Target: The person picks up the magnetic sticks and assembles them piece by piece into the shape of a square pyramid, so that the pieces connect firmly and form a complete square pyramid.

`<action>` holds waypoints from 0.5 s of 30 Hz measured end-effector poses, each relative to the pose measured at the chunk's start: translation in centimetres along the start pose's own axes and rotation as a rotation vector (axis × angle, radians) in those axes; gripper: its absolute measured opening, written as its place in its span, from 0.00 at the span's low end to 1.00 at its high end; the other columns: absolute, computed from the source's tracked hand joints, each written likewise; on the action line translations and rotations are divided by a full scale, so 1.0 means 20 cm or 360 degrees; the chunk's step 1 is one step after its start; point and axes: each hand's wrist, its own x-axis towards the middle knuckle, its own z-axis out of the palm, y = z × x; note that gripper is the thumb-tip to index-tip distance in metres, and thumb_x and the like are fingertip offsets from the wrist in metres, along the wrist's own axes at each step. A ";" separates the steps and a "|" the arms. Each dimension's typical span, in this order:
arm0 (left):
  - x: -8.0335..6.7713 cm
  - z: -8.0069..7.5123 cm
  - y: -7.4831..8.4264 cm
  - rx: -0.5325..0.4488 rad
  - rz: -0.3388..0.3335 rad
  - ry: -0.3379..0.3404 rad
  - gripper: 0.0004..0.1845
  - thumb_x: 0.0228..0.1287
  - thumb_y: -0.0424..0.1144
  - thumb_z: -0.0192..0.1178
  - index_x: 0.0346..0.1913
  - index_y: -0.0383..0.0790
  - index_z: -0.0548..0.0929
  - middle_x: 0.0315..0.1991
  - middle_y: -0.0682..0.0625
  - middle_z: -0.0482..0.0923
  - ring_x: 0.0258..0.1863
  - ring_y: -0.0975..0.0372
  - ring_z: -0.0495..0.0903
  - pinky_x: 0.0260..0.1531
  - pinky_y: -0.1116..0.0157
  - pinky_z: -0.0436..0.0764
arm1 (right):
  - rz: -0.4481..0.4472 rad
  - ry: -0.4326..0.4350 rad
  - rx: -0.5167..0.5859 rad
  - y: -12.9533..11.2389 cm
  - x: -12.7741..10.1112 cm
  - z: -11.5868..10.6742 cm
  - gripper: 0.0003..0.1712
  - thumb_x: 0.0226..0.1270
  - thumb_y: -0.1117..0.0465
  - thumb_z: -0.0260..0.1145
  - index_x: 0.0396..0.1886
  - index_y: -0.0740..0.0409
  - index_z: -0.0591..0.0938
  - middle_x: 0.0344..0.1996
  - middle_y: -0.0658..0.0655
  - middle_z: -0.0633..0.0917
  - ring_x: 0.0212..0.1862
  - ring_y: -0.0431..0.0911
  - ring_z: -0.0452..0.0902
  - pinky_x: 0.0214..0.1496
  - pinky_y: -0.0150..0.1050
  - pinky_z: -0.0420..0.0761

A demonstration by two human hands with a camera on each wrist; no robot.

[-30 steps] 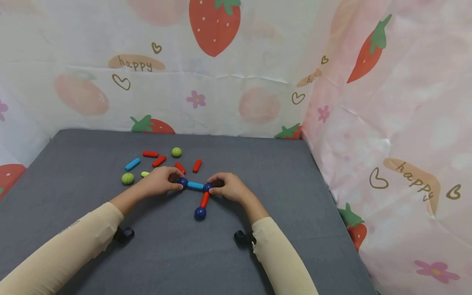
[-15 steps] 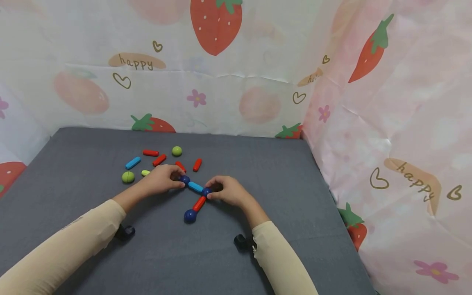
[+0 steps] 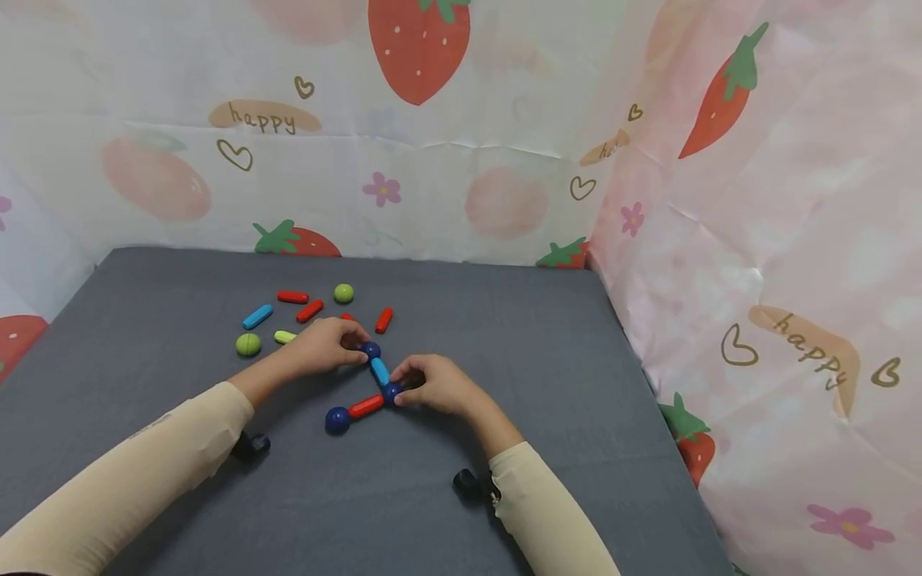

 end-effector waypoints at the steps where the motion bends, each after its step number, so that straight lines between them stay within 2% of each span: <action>1: 0.00 0.00 0.00 -0.0001 0.0006 -0.0003 0.17 0.67 0.44 0.70 0.55 0.42 0.86 0.50 0.49 0.87 0.51 0.57 0.84 0.52 0.56 0.82 | 0.0009 0.0006 0.0000 0.00 0.00 0.00 0.14 0.64 0.59 0.77 0.49 0.49 0.86 0.45 0.48 0.87 0.46 0.42 0.81 0.43 0.37 0.82; 8: 0.01 0.01 0.03 -0.0018 0.0043 0.0009 0.16 0.67 0.42 0.70 0.54 0.41 0.86 0.48 0.48 0.88 0.49 0.57 0.85 0.47 0.57 0.83 | 0.0011 0.0038 -0.0044 -0.04 -0.01 0.05 0.14 0.63 0.57 0.78 0.46 0.47 0.86 0.43 0.45 0.87 0.46 0.40 0.81 0.45 0.37 0.82; 15: 0.01 0.01 0.08 -0.0071 0.0071 -0.0026 0.17 0.67 0.41 0.70 0.55 0.39 0.86 0.50 0.47 0.88 0.51 0.56 0.85 0.46 0.59 0.85 | 0.0017 0.0023 -0.0023 -0.08 -0.02 0.08 0.12 0.63 0.56 0.78 0.45 0.47 0.86 0.40 0.45 0.87 0.43 0.39 0.83 0.40 0.37 0.83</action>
